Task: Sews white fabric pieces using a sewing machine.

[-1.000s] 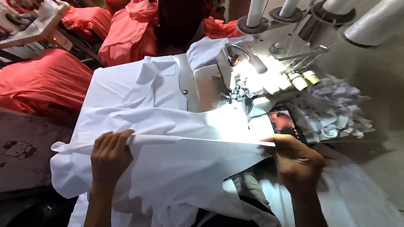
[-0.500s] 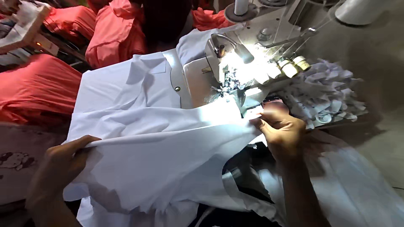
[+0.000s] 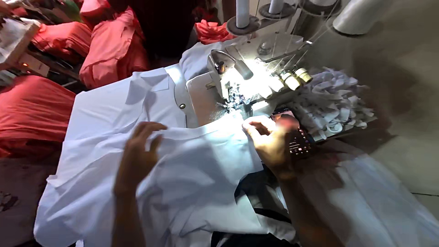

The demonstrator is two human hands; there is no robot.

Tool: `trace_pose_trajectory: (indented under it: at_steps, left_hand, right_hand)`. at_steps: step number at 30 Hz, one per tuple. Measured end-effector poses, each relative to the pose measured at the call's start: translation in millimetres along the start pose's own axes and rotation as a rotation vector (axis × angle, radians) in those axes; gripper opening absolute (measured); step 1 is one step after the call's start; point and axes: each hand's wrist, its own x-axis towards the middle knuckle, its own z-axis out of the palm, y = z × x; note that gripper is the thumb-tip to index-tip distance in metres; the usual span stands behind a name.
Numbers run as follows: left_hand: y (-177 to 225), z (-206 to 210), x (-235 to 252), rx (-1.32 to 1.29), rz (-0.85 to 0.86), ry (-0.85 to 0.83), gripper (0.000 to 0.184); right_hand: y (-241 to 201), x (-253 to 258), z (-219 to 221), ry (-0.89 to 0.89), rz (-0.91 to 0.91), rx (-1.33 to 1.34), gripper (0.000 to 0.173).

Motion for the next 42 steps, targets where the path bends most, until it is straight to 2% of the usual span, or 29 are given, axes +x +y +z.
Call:
trace_pose_trajectory:
  at_steps: [3, 6, 8, 12, 17, 19, 23, 25, 30, 36, 42]
  left_hand:
    - [70, 45, 23, -0.251, 0.175, 0.037, 0.029]
    - [106, 71, 40, -0.218, 0.208, 0.041, 0.032]
    - [116, 83, 46, -0.153, 0.188, 0.091, 0.021]
    - [122, 80, 42, -0.206, 0.123, 0.161, 0.014]
    - [124, 62, 39, -0.257, 0.041, 0.197, 0.014]
    - [124, 63, 48, -0.211, 0.049, 0.182, 0.014]
    - [118, 78, 64, -0.167, 0.038, 0.118, 0.014]
    - [117, 78, 65, -0.161, 0.027, 0.112, 0.014]
    - [116, 75, 60, -0.161, 0.055, 0.132, 0.015]
    - [119, 68, 59, -0.167, 0.076, 0.172, 0.015]
    - [115, 68, 59, -0.164, 0.091, 0.172, 0.015]
  right_hand:
    - [0, -6, 4, 0.036, -0.005, 0.000, 0.011]
    - [0, -11, 5, 0.040, 0.023, 0.063, 0.014]
    - [2, -16, 2, 0.017, 0.045, 0.105, 0.019]
    - [13, -36, -15, -0.137, 0.166, 0.165, 0.035]
    - [11, -70, -29, -0.186, 0.248, 0.204, 0.013]
    - [10, -74, -27, -0.158, 0.242, 0.182, 0.013]
    - [25, -69, -17, -0.079, 0.151, -0.068, 0.020]
    - [31, -67, -18, -0.110, 0.128, -0.118, 0.020]
    - [35, -67, -26, -0.228, 0.184, -0.045, 0.017]
    - [36, -63, -26, -0.190, 0.211, 0.097, 0.013]
    - [40, -62, -31, -0.215, 0.266, 0.175, 0.017]
